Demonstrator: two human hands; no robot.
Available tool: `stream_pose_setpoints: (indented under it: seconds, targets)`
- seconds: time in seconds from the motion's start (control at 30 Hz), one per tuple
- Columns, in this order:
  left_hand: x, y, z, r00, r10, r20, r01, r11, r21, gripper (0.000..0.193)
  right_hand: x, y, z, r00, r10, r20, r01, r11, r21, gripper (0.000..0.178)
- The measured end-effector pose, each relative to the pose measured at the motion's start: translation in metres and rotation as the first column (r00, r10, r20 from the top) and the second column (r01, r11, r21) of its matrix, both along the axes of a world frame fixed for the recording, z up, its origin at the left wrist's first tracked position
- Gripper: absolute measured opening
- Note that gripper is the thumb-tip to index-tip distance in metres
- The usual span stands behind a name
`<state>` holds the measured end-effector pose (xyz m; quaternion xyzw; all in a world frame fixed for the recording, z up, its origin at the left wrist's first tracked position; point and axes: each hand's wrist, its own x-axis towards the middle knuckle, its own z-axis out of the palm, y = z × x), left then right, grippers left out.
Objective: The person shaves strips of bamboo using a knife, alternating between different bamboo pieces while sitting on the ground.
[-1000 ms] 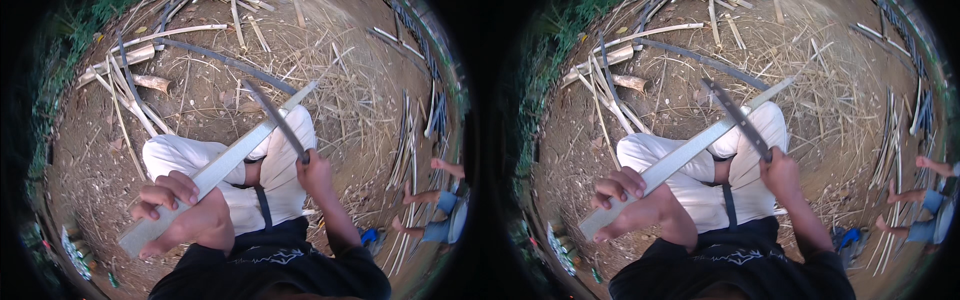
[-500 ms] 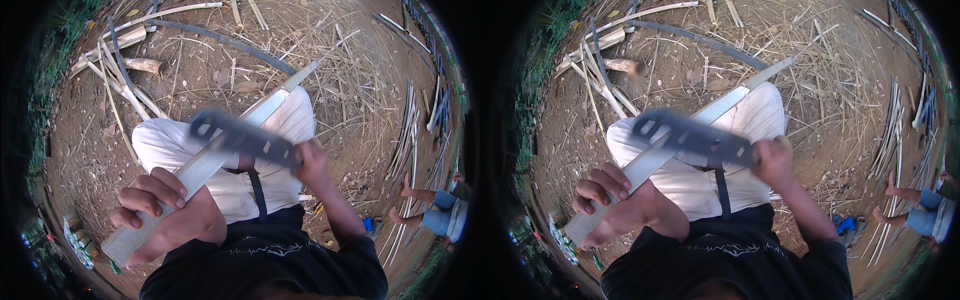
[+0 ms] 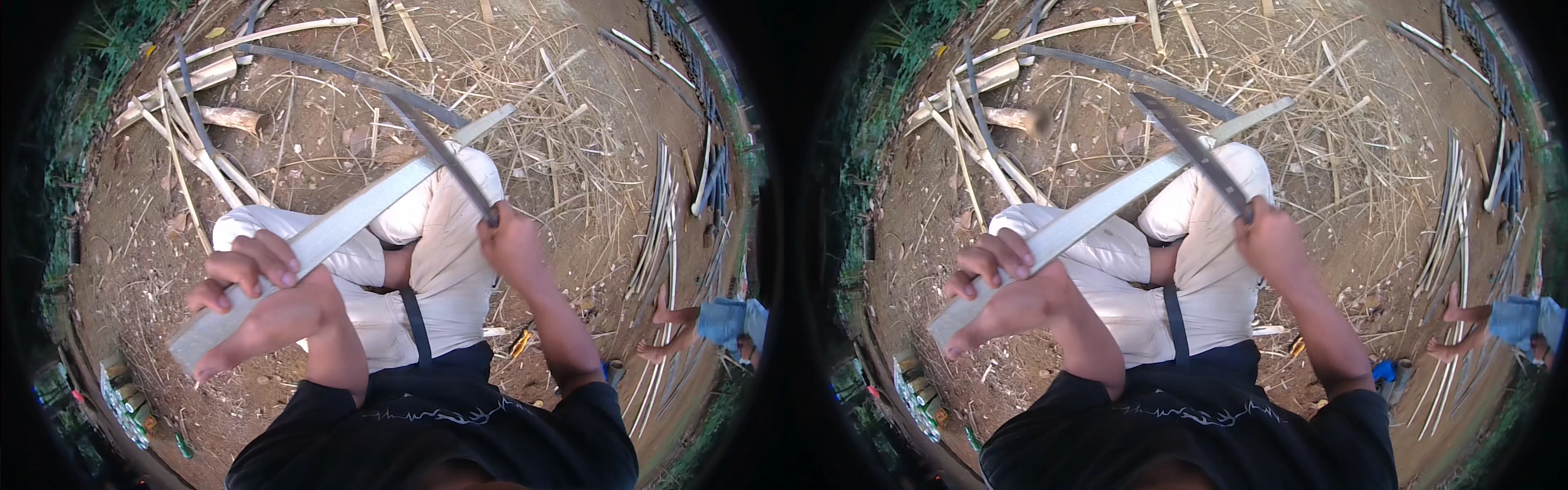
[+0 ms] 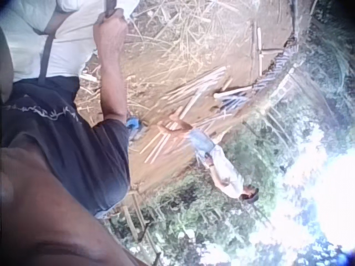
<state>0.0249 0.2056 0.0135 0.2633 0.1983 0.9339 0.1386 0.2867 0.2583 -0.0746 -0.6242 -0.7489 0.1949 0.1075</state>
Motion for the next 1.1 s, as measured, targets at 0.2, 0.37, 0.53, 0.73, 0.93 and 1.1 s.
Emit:
stream_pose_setpoints:
  seconds: [0.2,0.37,0.53,0.73,0.93,1.1]
  targets:
    - [0.001,-0.017,0.012,0.987,-0.13,-0.089,0.137,0.988,0.076,0.077,0.016,-0.012,-0.032,0.99,0.132,-0.049,-0.114,0.955,0.273,0.015]
    - [-0.001,-0.005,-0.013,0.994,-0.081,-0.067,0.084,0.996,0.04,0.077,-0.002,-0.003,-0.007,0.998,0.064,-0.008,-0.062,0.986,0.155,0.021]
    - [0.002,-0.016,0.009,0.987,-0.107,-0.122,0.114,0.992,0.059,0.075,0.007,-0.012,-0.034,0.97,0.218,-0.106,-0.18,0.942,0.284,0.022]
    - [0.0,-0.015,0.014,0.987,-0.095,-0.132,0.102,0.994,0.047,0.071,0.048,0.023,-0.041,0.996,-0.09,0.019,0.089,0.995,0.046,0.022]
    - [-0.002,-0.03,0.015,0.969,-0.171,-0.18,0.18,0.983,0.038,0.065,-0.023,-0.048,0.022,0.876,0.388,-0.287,-0.304,0.905,0.298,0.024]
    - [0.017,-0.046,0.014,0.955,-0.15,-0.255,0.151,0.988,-0.016,0.063,0.019,-0.035,-0.02,0.987,0.083,-0.135,-0.065,0.989,0.129,0.027]
